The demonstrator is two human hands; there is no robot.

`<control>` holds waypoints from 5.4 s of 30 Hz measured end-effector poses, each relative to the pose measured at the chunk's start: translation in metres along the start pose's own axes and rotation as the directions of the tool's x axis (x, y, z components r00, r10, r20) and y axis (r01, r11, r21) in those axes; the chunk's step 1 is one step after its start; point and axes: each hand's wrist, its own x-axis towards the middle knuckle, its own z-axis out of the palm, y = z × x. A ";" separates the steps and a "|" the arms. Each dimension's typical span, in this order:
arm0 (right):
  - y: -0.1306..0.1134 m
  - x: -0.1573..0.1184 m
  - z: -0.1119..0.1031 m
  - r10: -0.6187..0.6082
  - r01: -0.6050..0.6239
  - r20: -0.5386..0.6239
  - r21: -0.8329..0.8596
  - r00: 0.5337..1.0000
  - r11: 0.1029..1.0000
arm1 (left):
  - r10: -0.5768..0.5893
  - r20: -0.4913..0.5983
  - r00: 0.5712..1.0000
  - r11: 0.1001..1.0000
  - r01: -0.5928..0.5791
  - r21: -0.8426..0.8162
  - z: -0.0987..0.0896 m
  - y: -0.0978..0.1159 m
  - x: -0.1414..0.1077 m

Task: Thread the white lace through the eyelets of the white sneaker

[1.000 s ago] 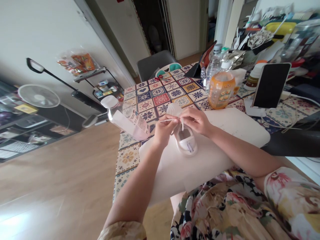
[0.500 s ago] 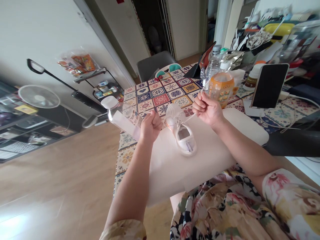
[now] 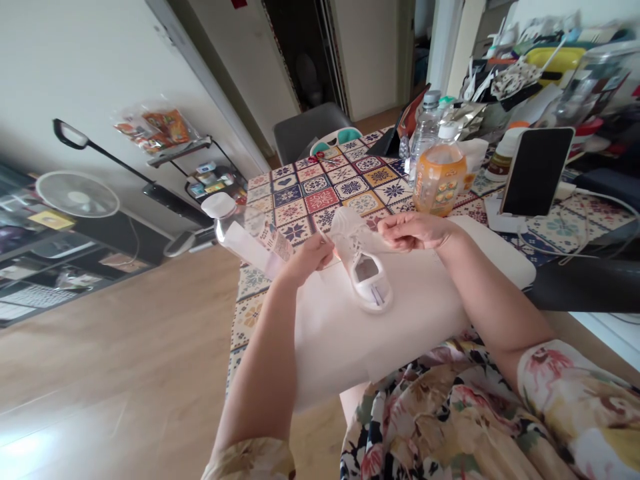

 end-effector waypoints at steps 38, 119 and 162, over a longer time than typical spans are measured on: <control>0.031 0.040 0.034 -0.292 0.320 -0.368 0.016 0.883 0.947 | 0.405 -0.038 0.913 0.856 -0.394 -0.336 0.033 -0.006 -0.001; 0.021 0.027 0.041 -0.610 0.407 -0.011 -0.736 0.792 0.541 | 0.239 -0.358 0.903 0.971 -0.221 0.091 0.032 -0.025 0.017; 0.012 0.016 0.030 -0.360 0.206 -0.092 -0.680 0.928 0.703 | 0.394 0.179 0.902 0.891 -0.422 0.166 0.029 -0.004 -0.002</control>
